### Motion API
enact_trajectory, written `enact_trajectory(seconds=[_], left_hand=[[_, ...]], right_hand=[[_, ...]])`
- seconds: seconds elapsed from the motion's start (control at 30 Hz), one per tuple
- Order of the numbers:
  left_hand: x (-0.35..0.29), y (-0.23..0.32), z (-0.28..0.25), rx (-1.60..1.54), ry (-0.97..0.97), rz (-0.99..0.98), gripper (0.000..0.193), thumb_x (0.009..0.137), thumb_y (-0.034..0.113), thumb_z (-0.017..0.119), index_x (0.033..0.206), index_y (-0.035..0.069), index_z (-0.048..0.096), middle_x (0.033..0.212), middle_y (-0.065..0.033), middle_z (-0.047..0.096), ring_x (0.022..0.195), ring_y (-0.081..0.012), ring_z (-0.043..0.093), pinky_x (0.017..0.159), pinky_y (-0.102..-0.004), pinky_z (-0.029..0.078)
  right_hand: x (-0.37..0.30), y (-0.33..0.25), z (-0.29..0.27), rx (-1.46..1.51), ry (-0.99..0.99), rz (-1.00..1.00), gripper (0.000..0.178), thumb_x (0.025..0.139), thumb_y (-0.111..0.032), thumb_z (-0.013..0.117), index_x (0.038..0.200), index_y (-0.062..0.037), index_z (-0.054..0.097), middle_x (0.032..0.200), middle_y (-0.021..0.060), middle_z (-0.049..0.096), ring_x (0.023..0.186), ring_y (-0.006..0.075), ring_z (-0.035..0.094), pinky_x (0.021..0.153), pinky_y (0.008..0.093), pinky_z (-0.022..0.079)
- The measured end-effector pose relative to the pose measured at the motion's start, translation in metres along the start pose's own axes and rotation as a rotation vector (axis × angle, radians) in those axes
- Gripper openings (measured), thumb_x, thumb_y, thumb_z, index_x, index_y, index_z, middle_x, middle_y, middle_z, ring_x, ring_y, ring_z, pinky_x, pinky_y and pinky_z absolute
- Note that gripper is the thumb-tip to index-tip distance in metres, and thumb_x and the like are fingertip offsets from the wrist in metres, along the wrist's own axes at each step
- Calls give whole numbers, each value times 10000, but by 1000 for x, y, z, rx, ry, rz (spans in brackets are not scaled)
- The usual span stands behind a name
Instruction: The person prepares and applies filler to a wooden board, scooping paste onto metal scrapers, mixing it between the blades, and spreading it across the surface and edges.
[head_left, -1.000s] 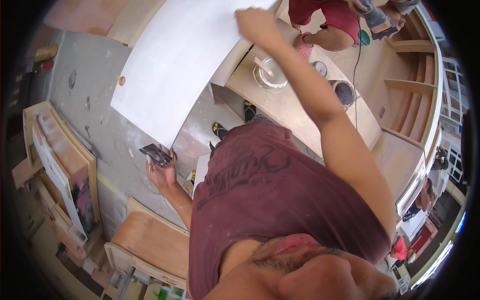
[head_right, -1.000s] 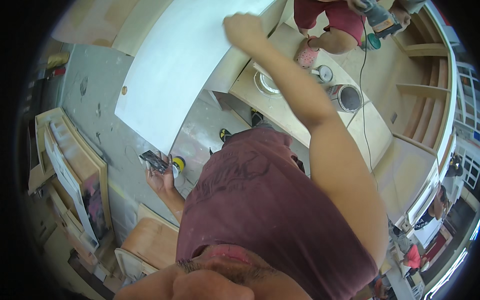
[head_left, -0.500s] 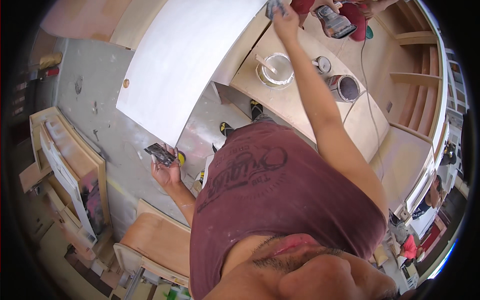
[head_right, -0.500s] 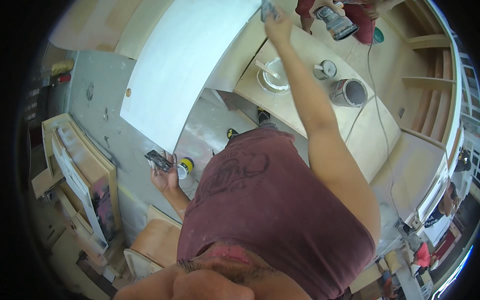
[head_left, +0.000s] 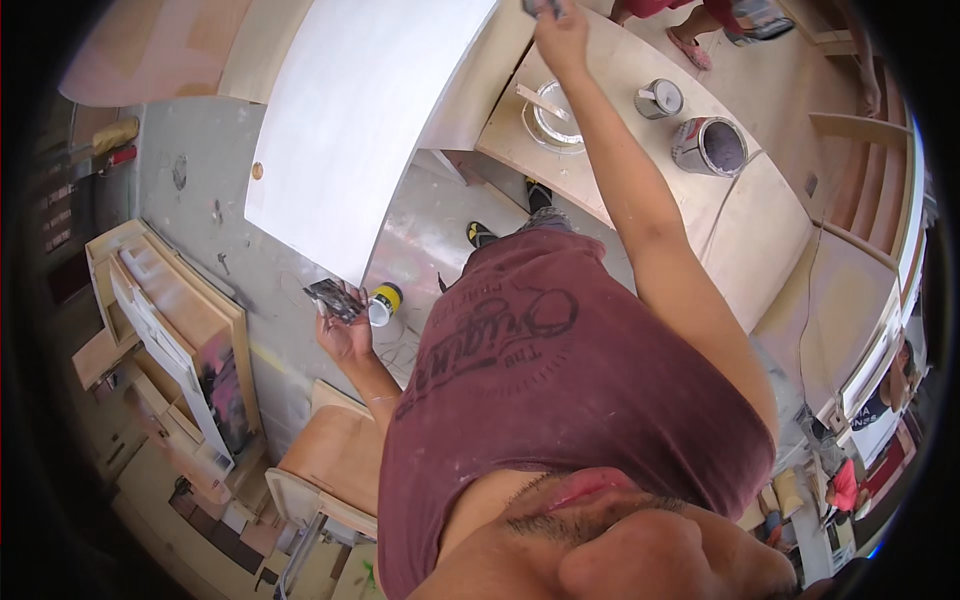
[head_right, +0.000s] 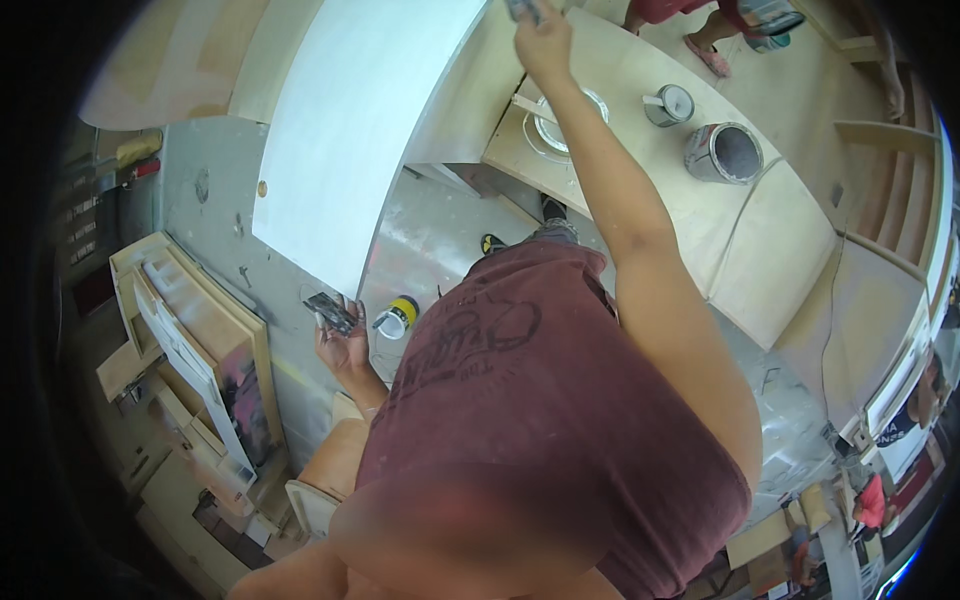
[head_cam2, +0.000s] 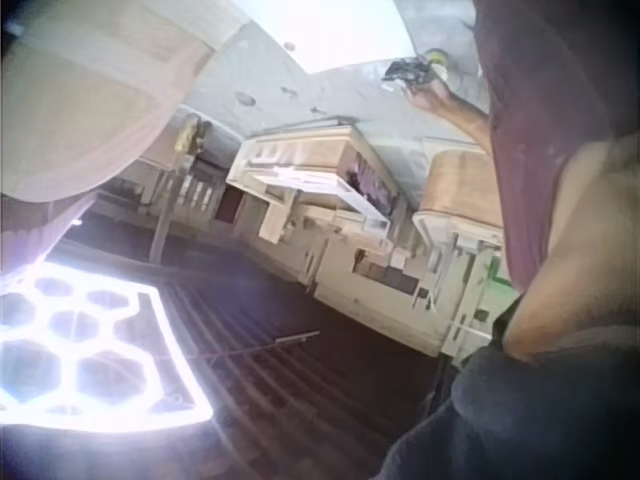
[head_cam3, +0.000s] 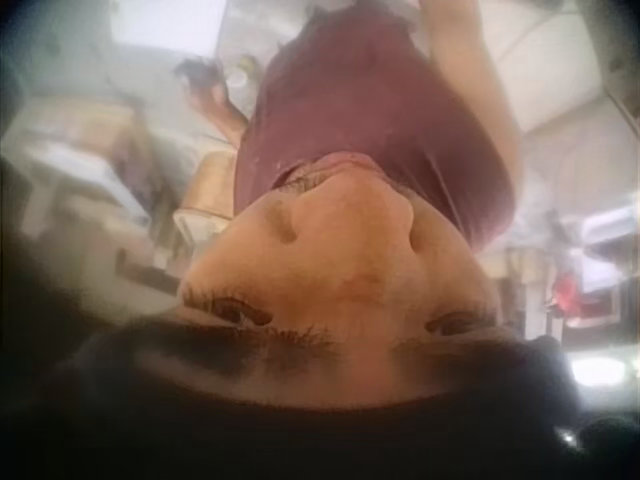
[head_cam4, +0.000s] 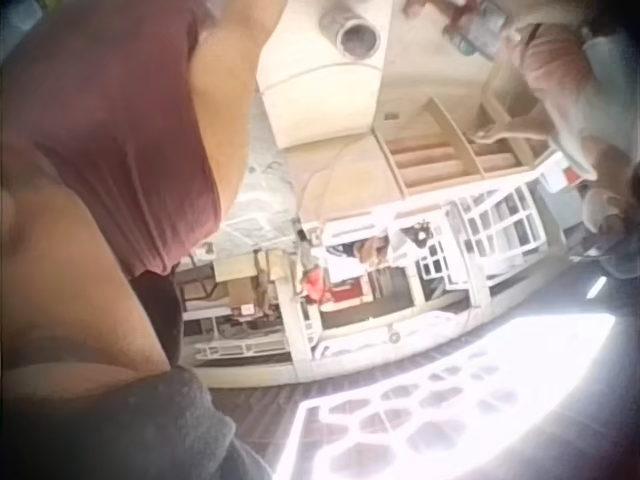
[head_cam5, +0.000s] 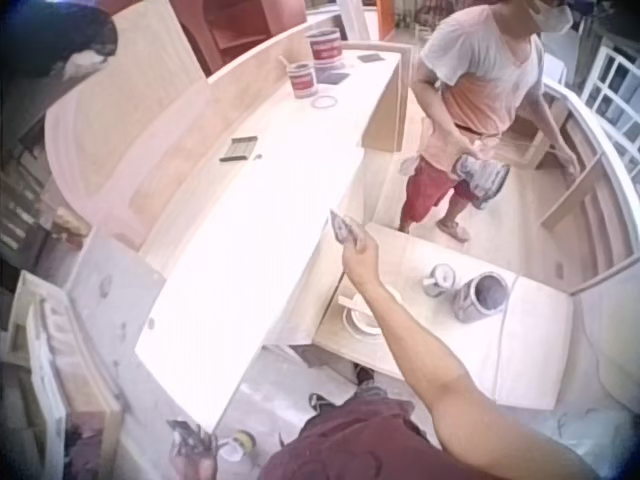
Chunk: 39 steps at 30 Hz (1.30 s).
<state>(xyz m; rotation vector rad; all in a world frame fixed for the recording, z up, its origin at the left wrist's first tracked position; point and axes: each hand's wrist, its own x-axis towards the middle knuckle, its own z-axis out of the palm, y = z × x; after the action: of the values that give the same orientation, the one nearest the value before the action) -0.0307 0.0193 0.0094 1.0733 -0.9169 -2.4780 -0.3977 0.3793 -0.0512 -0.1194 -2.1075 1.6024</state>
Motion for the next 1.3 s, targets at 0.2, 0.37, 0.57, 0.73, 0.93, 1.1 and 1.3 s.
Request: enact_trajectory(seconds=[0.2,0.37,0.57,0.73,0.93,1.1,1.3], left_hand=[[6,4,-34,2,-89,-4,348,938,285,471,1152,41,596,1135,-164,625,1059,-326,584,954,-488,432],[-5,1,-19,17,-67,36,326,944,259,484,1152,30,587,1135,-153,629,1004,-304,593,908,-467,439],[2,2,-17,-8,-21,17,331,942,264,496,1173,43,582,1165,-152,622,1031,-309,589,937,-473,425],[2,4,-33,44,-97,57,366,940,271,497,1216,41,570,1159,-154,629,1019,-316,598,955,-481,419],[-1,4,-33,45,-110,52,397,938,286,497,1244,39,550,1211,-144,608,1052,-314,584,984,-485,395],[3,0,-7,66,-5,66,402,939,291,496,1249,40,544,1266,-132,582,1071,-315,578,987,-484,388],[1,3,-23,60,-25,65,361,934,290,505,1186,42,580,1188,-125,621,1008,-300,601,939,-479,419]], right_hand=[[-127,-45,18,156,-252,67,308,890,-53,524,1176,23,613,1078,232,662,1015,271,651,911,326,472],[-83,-17,-1,119,-173,112,278,909,-116,520,1151,-55,641,1076,206,665,946,324,654,845,362,489],[41,56,20,459,75,-69,245,928,-85,543,1124,44,615,999,94,680,935,142,605,837,277,469],[-79,7,39,129,-109,109,314,887,-115,542,1184,-56,626,1067,229,647,989,367,625,873,374,480],[-99,18,14,85,-175,35,281,927,-99,506,1168,-16,622,1001,178,681,952,246,651,865,337,485],[73,59,-9,267,167,-31,284,938,-101,542,1171,56,591,1054,115,672,1007,156,595,896,278,451],[27,48,39,50,80,-47,275,935,-134,531,1154,11,612,1036,166,662,963,240,622,867,339,471]])
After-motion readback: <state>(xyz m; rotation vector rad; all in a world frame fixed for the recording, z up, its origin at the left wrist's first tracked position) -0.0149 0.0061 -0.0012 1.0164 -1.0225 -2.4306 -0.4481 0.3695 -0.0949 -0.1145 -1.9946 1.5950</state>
